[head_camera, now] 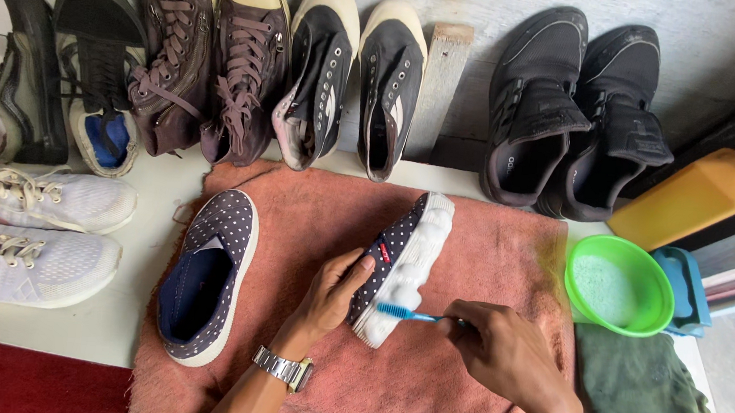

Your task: The person scrubs the white rubber sole of a dark blue polka-dotted slip-on shoe using a toothbrush dipped in soapy water. The shoe is held steady on a pink towel while the person repeatedly brushes the sole and dips the brush into a green bowl of soapy water.

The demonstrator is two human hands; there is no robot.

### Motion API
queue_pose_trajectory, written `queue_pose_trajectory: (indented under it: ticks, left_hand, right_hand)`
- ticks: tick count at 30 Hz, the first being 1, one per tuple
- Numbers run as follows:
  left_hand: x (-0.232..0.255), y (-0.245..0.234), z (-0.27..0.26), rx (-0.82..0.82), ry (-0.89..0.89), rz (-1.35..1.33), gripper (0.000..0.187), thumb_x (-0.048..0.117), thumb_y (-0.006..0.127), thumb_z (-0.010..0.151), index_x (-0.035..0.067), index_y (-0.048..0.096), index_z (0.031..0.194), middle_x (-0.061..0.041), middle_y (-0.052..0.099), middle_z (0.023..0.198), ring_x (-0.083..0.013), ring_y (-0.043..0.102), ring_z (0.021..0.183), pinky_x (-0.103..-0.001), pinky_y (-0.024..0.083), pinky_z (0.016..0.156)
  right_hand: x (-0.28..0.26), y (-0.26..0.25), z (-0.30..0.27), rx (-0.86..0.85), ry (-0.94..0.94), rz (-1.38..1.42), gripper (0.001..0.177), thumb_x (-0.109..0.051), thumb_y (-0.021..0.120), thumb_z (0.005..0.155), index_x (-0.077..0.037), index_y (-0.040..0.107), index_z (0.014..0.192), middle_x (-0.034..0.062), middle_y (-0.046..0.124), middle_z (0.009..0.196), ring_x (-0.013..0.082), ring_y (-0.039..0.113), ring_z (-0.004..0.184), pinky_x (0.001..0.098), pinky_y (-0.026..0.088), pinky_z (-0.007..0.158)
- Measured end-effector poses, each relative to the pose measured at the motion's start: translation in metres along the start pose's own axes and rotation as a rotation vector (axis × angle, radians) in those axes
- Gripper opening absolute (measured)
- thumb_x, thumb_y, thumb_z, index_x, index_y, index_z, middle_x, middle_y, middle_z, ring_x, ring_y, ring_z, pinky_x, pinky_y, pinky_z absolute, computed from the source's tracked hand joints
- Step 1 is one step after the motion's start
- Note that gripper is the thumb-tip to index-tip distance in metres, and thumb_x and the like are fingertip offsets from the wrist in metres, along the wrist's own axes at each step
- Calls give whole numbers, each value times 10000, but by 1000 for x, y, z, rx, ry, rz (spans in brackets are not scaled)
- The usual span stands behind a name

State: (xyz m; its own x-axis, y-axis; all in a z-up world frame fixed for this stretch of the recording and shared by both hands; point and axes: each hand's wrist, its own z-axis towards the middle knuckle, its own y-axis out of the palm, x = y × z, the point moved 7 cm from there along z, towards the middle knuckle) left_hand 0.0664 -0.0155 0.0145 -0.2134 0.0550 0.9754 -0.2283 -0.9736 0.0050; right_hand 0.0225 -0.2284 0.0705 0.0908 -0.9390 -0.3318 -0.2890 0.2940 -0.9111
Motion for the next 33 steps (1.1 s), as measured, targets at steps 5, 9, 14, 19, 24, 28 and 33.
queue_pose_trajectory:
  ticks: [5, 9, 14, 19, 24, 28, 33]
  left_hand:
    - [5, 2, 0, -9, -12, -2, 404, 462, 455, 1016, 121, 628, 885, 31, 593, 826, -81, 494, 767, -255, 409, 663]
    - [4, 1, 0, -5, -11, 13, 360, 447, 476, 1018, 150, 564, 835, 55, 502, 777, -76, 431, 729, -261, 359, 629]
    - [1, -1, -1, 0, -34, 38, 336, 386, 496, 1034, 140, 585, 824, 46, 489, 763, -97, 454, 746, -269, 387, 666]
    - [-3, -4, 0, -14, -32, 54, 335, 345, 487, 1059, 124, 598, 833, 11, 477, 766, -137, 479, 777, -283, 420, 715]
    - [-30, -9, 3, -31, -39, 65, 362, 383, 490, 1056, 120, 613, 841, 7, 501, 767, -131, 486, 782, -285, 432, 738]
    - [-29, -12, 2, -72, -46, 68, 353, 379, 494, 1058, 150, 607, 815, 60, 474, 766, -106, 488, 773, -258, 439, 743]
    - [-22, -11, 2, -89, -82, 24, 352, 375, 522, 1043, 139, 622, 802, 38, 469, 743, -123, 467, 744, -269, 408, 695]
  right_hand:
    - [13, -7, 10, 102, -4, 57, 312, -542, 613, 926, -256, 702, 836, 36, 707, 671, 271, 629, 597, 420, 446, 586]
    - [13, -6, 10, 106, -7, 81, 301, -524, 627, 931, -253, 708, 827, 35, 638, 598, 231, 548, 541, 394, 424, 569]
    - [15, -14, 14, 128, 4, 97, 244, -456, 628, 931, -243, 736, 880, 75, 693, 669, 295, 664, 635, 417, 511, 616]
    - [10, -16, 14, 172, -29, 155, 214, -378, 636, 949, -236, 761, 849, 23, 722, 678, 225, 747, 658, 343, 570, 631]
    - [6, -20, 11, 229, -92, 126, 225, -396, 638, 937, -224, 749, 845, 55, 710, 662, 294, 735, 637, 395, 564, 596]
    - [20, -23, 14, 353, -62, 69, 193, -393, 628, 955, -248, 733, 884, 43, 689, 665, 288, 726, 638, 398, 563, 579]
    - [12, -18, 9, 286, -110, 88, 265, -417, 624, 947, -197, 728, 842, 78, 696, 633, 327, 726, 616, 423, 566, 568]
